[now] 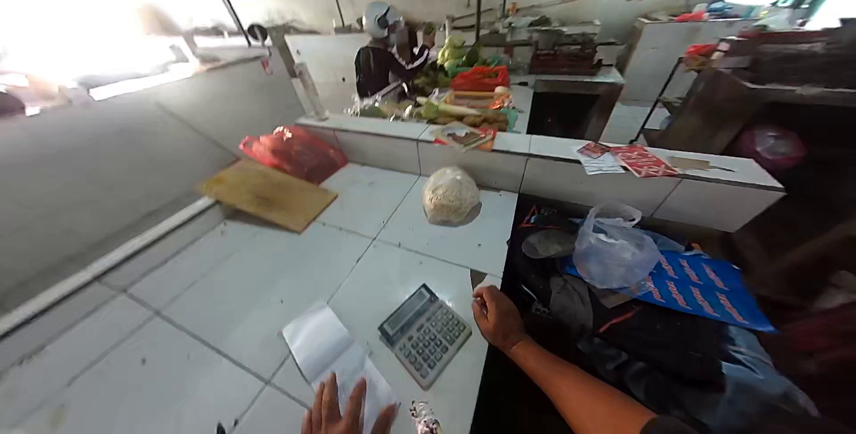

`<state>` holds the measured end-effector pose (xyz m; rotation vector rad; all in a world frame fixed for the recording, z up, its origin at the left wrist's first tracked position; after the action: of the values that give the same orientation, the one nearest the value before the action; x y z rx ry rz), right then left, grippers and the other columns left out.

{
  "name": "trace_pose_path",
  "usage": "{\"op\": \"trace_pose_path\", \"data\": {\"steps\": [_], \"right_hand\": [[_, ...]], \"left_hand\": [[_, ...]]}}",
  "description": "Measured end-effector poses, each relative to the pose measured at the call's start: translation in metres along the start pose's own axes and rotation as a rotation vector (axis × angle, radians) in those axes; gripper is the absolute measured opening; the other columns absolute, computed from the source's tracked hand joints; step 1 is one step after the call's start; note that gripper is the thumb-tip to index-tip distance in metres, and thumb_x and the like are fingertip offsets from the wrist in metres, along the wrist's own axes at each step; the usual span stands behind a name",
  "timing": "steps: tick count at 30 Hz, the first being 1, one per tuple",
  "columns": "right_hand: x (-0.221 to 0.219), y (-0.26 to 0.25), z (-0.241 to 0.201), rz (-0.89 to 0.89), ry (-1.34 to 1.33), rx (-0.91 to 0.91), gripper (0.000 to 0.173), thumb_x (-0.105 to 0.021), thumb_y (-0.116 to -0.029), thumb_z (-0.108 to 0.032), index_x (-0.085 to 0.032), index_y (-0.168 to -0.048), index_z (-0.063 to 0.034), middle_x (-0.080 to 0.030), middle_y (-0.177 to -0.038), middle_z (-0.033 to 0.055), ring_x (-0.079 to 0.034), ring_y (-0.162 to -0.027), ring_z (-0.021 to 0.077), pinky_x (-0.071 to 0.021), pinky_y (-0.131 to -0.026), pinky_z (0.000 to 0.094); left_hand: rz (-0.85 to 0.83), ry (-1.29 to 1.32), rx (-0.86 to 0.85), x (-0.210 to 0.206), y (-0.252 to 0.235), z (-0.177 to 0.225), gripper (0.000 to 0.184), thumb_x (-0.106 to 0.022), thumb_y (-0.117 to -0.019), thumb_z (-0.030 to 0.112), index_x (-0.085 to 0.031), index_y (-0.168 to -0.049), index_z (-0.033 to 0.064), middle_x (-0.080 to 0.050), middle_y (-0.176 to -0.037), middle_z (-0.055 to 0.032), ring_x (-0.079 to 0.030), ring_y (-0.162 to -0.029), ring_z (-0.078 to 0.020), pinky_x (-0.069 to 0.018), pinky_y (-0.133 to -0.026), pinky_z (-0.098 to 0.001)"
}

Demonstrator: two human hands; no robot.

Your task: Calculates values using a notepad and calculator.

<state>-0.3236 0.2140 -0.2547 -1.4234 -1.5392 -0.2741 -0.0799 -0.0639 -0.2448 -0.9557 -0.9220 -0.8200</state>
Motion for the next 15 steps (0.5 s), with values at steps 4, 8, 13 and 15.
{"op": "trace_pose_path", "data": {"steps": [4, 8, 13, 15], "right_hand": [[0.0019, -0.0001, 0.0004, -0.037, 0.054, 0.032, 0.033, -0.055, -0.0992, -0.026, -0.07, -0.116, -0.0011, -0.073, -0.101, 0.0146, -0.072, -0.093, 0.0275, -0.0603, -0.084, 0.046], [-0.0014, 0.0045, 0.0022, -0.079, 0.036, 0.054, 0.034, -0.056, -0.0993, -0.025, -0.066, -0.12, 0.0002, -0.071, -0.103, 0.019, -0.071, -0.09, 0.0323, -0.0591, -0.08, 0.0527], [-0.0048, 0.0067, 0.0023, -0.083, -0.026, 0.013, 0.034, -0.058, -0.0982, -0.024, -0.063, -0.121, 0.0004, -0.068, -0.1, 0.0189, -0.068, -0.084, 0.0297, -0.057, -0.077, 0.0498], [-0.0067, 0.0073, 0.0047, -0.067, -0.021, 0.023, 0.032, -0.058, -0.0983, -0.024, -0.063, -0.12, -0.0002, -0.068, -0.096, 0.0166, -0.067, -0.08, 0.0266, -0.0566, -0.073, 0.0464]], "left_hand": [[0.015, 0.013, 0.018, -0.0002, 0.0014, -0.0004, 0.076, -0.05, -0.0851, 0.083, -0.069, -0.133, 0.027, -0.047, -0.155, -0.0229, -0.041, -0.146, -0.0424, -0.0313, -0.117, -0.0653], [-0.052, 0.033, 0.096, 0.0, 0.0041, -0.0016, 0.072, -0.053, -0.0867, 0.081, -0.067, -0.135, 0.0292, -0.041, -0.16, -0.0178, -0.032, -0.152, -0.0372, -0.0242, -0.122, -0.0617], [-0.07, 0.026, 0.087, -0.0045, 0.0055, -0.0059, 0.074, -0.053, -0.0856, 0.082, -0.065, -0.137, 0.031, -0.037, -0.164, -0.0139, -0.026, -0.155, -0.0338, -0.0208, -0.124, -0.0587], [-0.065, 0.037, 0.079, -0.004, 0.0057, -0.006, 0.075, -0.053, -0.0855, 0.082, -0.065, -0.138, 0.0296, -0.037, -0.164, -0.0139, -0.026, -0.155, -0.0335, -0.021, -0.125, -0.0584]]}}
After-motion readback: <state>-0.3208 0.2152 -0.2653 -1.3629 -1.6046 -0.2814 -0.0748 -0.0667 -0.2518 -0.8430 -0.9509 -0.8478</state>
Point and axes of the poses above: each hand's wrist, its own y-axis away from the middle knuckle, its own x-axis out of the back of the hand, z = x × y, the point moved 1 cm from there along -y, towards the middle knuckle
